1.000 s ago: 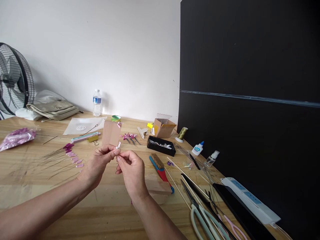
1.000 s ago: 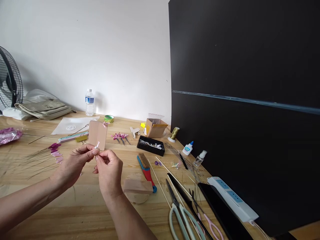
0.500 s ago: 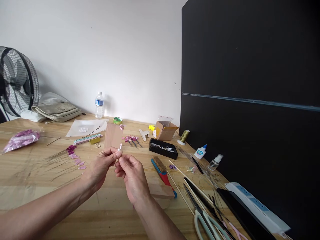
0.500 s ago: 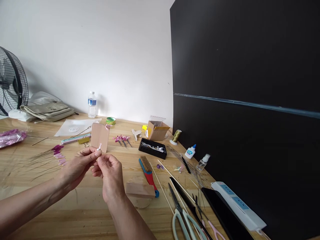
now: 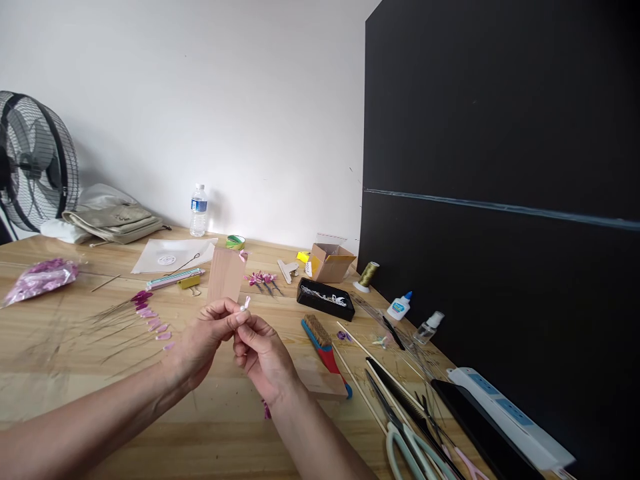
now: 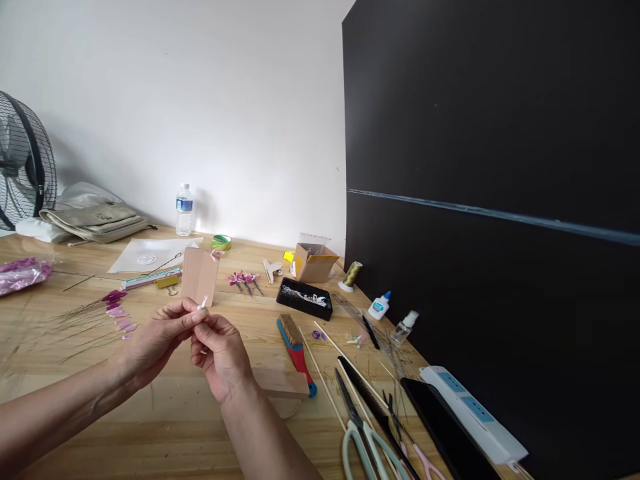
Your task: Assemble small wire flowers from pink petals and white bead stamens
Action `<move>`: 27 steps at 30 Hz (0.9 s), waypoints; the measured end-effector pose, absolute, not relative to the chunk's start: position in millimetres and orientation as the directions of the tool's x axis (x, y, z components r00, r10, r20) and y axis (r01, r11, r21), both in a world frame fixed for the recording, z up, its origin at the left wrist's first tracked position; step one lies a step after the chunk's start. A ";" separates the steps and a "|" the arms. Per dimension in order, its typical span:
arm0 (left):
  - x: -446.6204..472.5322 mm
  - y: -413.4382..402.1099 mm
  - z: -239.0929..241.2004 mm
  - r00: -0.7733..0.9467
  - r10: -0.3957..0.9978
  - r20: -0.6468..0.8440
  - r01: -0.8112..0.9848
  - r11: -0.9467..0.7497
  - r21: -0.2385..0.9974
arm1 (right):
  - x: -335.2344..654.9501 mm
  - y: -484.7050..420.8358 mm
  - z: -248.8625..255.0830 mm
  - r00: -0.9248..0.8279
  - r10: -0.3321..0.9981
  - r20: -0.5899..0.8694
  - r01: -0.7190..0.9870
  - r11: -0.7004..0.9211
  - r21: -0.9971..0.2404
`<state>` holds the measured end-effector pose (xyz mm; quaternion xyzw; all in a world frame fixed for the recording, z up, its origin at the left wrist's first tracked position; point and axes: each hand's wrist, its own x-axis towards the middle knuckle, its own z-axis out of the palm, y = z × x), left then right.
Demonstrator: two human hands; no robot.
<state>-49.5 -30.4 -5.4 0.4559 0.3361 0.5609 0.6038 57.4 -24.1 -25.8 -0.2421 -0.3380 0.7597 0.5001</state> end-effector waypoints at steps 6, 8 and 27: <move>-49.6 -28.8 -4.2 0.178 0.977 0.113 -0.350 -0.045 0.936 | 57.3 -25.7 -29.1 -0.324 0.945 0.050 -0.557 -0.148 -0.817; -49.9 -27.8 -4.8 0.186 0.976 0.114 -0.352 -0.042 0.935 | 58.2 -25.7 -28.9 -0.308 0.949 0.065 -0.525 -0.113 -0.844; -55.0 -11.3 -18.1 0.109 0.985 0.136 0.007 -0.137 0.991 | 80.2 -21.8 -8.2 -0.193 0.965 0.179 0.079 0.197 -0.977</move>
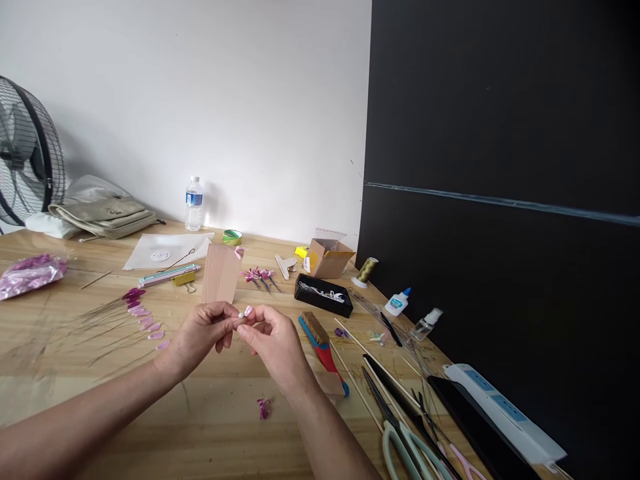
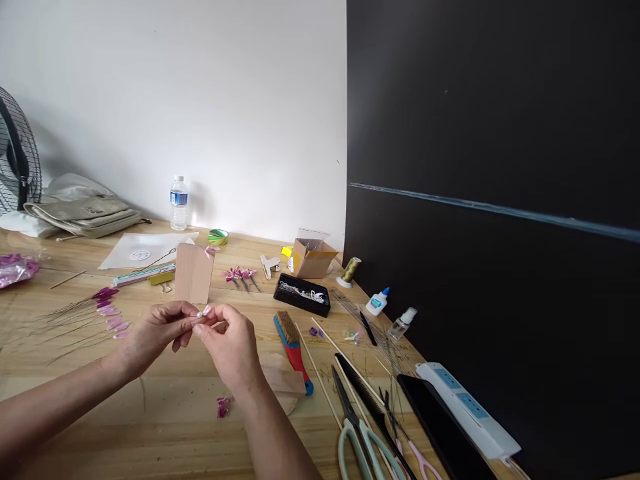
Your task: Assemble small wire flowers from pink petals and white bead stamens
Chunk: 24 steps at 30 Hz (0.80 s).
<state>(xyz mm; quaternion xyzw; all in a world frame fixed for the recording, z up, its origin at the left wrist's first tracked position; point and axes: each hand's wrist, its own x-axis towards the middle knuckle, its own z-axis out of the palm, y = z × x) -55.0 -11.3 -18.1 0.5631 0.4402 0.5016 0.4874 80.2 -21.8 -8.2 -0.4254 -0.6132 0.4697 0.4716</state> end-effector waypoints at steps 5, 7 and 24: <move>-54.7 -8.9 -23.9 0.169 0.977 0.132 0.037 -0.140 0.989 | 79.0 -20.5 -13.1 -0.145 0.980 0.134 0.085 0.147 -0.985; -55.1 -8.4 -24.9 0.195 0.972 0.128 0.048 -0.140 0.989 | 80.0 -18.8 -14.5 -0.135 0.983 0.121 0.099 0.135 -0.986; -57.8 -15.3 -16.9 0.360 0.933 -0.012 -0.119 0.059 0.991 | 90.8 -16.7 -3.0 -0.205 0.973 0.107 0.085 0.127 -0.988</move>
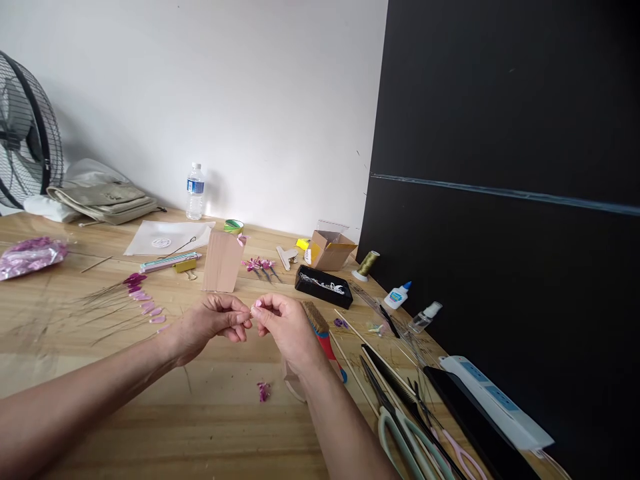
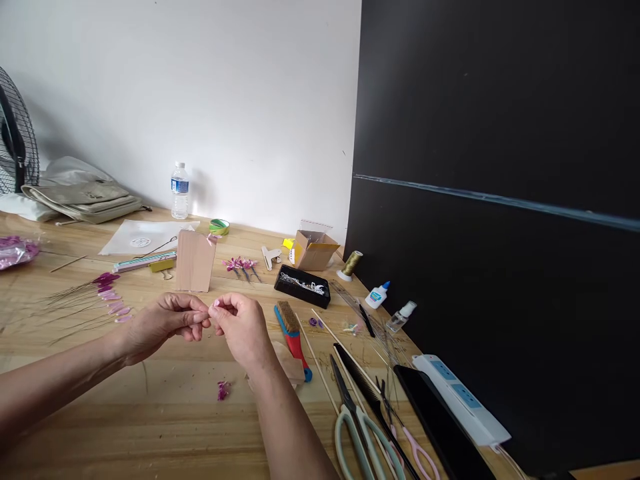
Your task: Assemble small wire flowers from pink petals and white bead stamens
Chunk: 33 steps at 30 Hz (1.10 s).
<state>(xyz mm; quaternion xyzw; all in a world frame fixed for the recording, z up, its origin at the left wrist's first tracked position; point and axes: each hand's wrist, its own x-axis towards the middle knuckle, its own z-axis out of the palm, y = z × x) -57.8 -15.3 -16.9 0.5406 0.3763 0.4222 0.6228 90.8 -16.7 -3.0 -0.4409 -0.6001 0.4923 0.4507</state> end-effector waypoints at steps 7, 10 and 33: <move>-56.3 -20.2 -15.3 0.316 0.948 -0.035 -0.166 0.092 0.982 | 93.8 -14.4 -3.0 -0.192 0.976 0.101 0.015 0.106 -0.994; -54.7 -19.8 -16.3 0.283 0.959 -0.018 -0.197 0.076 0.977 | 97.2 -13.7 -1.5 -0.155 0.984 0.090 -0.047 0.083 -0.995; -53.3 -20.3 -19.2 0.266 0.961 0.077 -0.136 -0.042 0.990 | 82.6 -17.4 -10.1 -0.134 0.987 0.089 -0.149 0.069 -0.986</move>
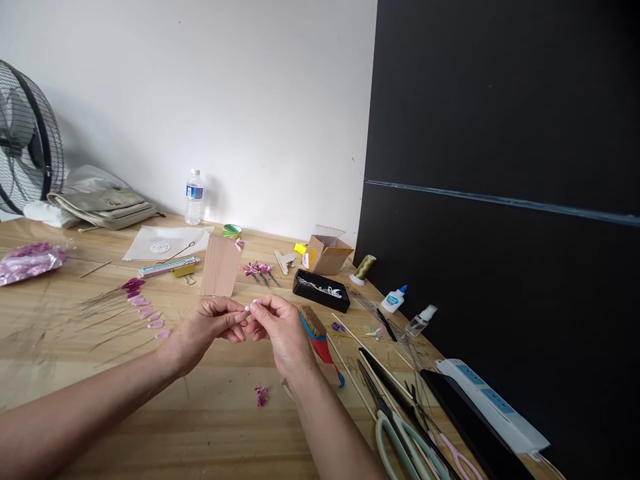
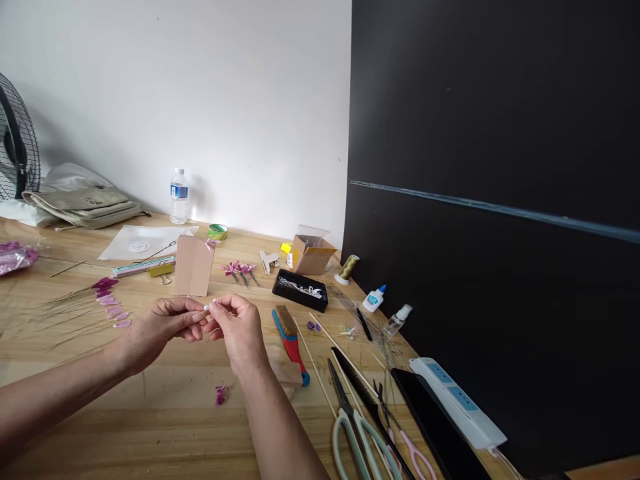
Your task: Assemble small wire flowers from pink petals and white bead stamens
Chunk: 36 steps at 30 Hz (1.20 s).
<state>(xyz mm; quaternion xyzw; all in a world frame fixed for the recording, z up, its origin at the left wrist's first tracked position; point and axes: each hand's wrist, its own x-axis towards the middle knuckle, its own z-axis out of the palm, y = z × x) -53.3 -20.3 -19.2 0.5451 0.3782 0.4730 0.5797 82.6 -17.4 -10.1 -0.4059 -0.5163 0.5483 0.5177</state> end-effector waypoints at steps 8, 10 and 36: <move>-53.5 -19.2 -18.7 0.238 0.970 0.056 -0.134 -0.024 0.991 | 74.3 -15.8 -20.4 -0.040 0.987 0.154 -0.108 0.149 -0.983; -53.7 -18.5 -18.5 0.226 0.973 0.051 -0.121 -0.024 0.992 | 74.1 -15.3 -21.5 -0.027 0.987 0.161 -0.093 0.157 -0.983; -49.4 -23.6 -5.3 0.224 0.971 0.082 -0.012 -0.082 0.997 | 72.7 -21.1 -16.8 -0.040 0.940 0.339 0.207 0.339 -0.918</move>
